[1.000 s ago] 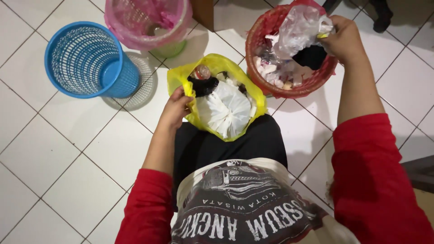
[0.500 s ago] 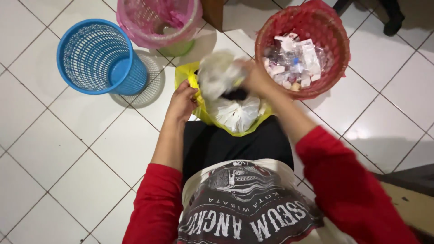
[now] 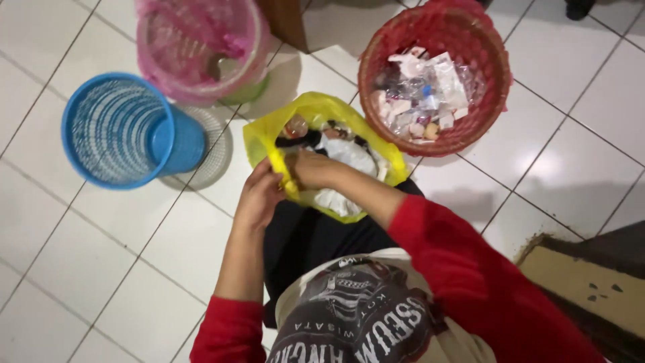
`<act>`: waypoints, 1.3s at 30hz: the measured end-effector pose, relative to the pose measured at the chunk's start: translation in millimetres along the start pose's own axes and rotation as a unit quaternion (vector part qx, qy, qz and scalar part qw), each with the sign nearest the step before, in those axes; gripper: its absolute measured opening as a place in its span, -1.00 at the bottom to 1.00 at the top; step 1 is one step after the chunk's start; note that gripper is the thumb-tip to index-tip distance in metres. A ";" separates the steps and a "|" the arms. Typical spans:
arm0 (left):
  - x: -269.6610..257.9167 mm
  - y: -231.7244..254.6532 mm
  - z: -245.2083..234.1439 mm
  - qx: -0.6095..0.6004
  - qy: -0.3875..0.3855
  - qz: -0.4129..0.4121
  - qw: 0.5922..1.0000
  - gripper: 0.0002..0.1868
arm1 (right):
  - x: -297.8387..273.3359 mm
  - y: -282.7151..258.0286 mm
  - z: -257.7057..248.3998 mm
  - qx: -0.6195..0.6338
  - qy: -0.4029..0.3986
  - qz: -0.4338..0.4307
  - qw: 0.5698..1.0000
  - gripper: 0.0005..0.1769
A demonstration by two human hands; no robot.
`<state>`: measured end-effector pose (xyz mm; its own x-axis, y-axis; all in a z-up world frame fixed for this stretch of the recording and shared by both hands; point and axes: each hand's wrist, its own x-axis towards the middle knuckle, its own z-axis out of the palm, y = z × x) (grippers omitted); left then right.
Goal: The person empties trash from three small baskets into a yellow plastic bag. They remove the old liner from the blue basket, place it in the bag, and then transfer all contents from the pink and red baskets into the same bag.
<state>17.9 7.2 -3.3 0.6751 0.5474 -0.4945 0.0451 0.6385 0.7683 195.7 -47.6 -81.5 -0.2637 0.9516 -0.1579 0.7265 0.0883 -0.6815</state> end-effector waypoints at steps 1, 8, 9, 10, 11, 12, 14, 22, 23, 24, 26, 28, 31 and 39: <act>0.0 2.6 -3.2 -0.002 -0.001 -0.003 1.000 -0.48 | -16.1 3.2 -16.8 -0.039 -0.033 0.012 0.999 -0.77; -13.3 -2.8 -17.6 -0.007 0.010 -0.037 0.999 -0.49 | -151.9 152.3 -148.7 -0.087 0.257 0.321 0.908 -0.05; -14.0 -4.2 -16.8 -0.005 0.014 -0.041 0.999 -0.48 | -159.7 168.1 -151.5 -0.101 0.175 0.394 0.897 0.21; -12.8 -4.0 -15.8 -0.004 0.018 -0.043 0.999 -0.48 | -166.3 182.9 -157.1 -0.115 0.093 0.463 0.874 0.48; -12.5 -3.4 -14.9 0.001 0.025 -0.045 0.999 -0.48 | -165.0 190.5 -153.0 -0.128 0.075 0.465 0.873 0.54; -13.9 -3.6 -14.3 0.006 0.032 -0.048 0.998 -0.48 | -161.8 194.4 -145.5 -0.140 0.057 0.466 0.872 0.60; -13.8 -3.0 -14.3 0.008 0.034 -0.049 0.998 -0.49 | -154.4 199.2 -137.4 -0.165 0.030 0.472 0.865 0.64; -9.1 -5.7 -14.9 0.010 0.036 -0.068 0.997 -0.51 | -146.1 230.4 -93.4 -0.180 0.131 0.459 0.860 -0.13; -8.2 -5.8 -14.2 0.008 0.034 -0.067 0.997 -0.52 | -147.9 236.2 -87.8 -0.181 0.140 0.460 0.858 -0.24; -7.4 -5.7 -14.1 0.005 0.034 -0.065 0.997 -0.53 | -149.0 241.3 -83.6 -0.182 0.149 0.460 0.856 -0.34; -5.6 -5.5 -13.9 0.004 0.033 -0.064 0.997 -0.54 | -153.3 248.2 -80.1 -0.186 0.154 0.462 0.853 -0.44; -5.9 -5.8 -14.2 0.009 0.034 -0.066 0.997 -0.56 | -157.7 249.9 -80.0 -0.189 0.146 0.466 0.852 -0.47; -6.9 -6.3 -16.4 0.002 0.032 -0.059 0.998 -0.58 | -171.4 242.3 -79.6 -0.250 0.265 0.401 0.841 -0.49; 0.4 -6.7 -12.4 0.006 0.021 -0.051 0.998 -0.56 | -200.7 196.8 -109.5 -0.259 0.374 0.374 0.808 -0.49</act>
<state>8.7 9.9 -13.7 0.6350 0.5023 -0.5869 0.1207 0.6859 0.7176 461.1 -189.0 -105.7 0.6886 0.6904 0.2218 0.7246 -0.6666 -0.1749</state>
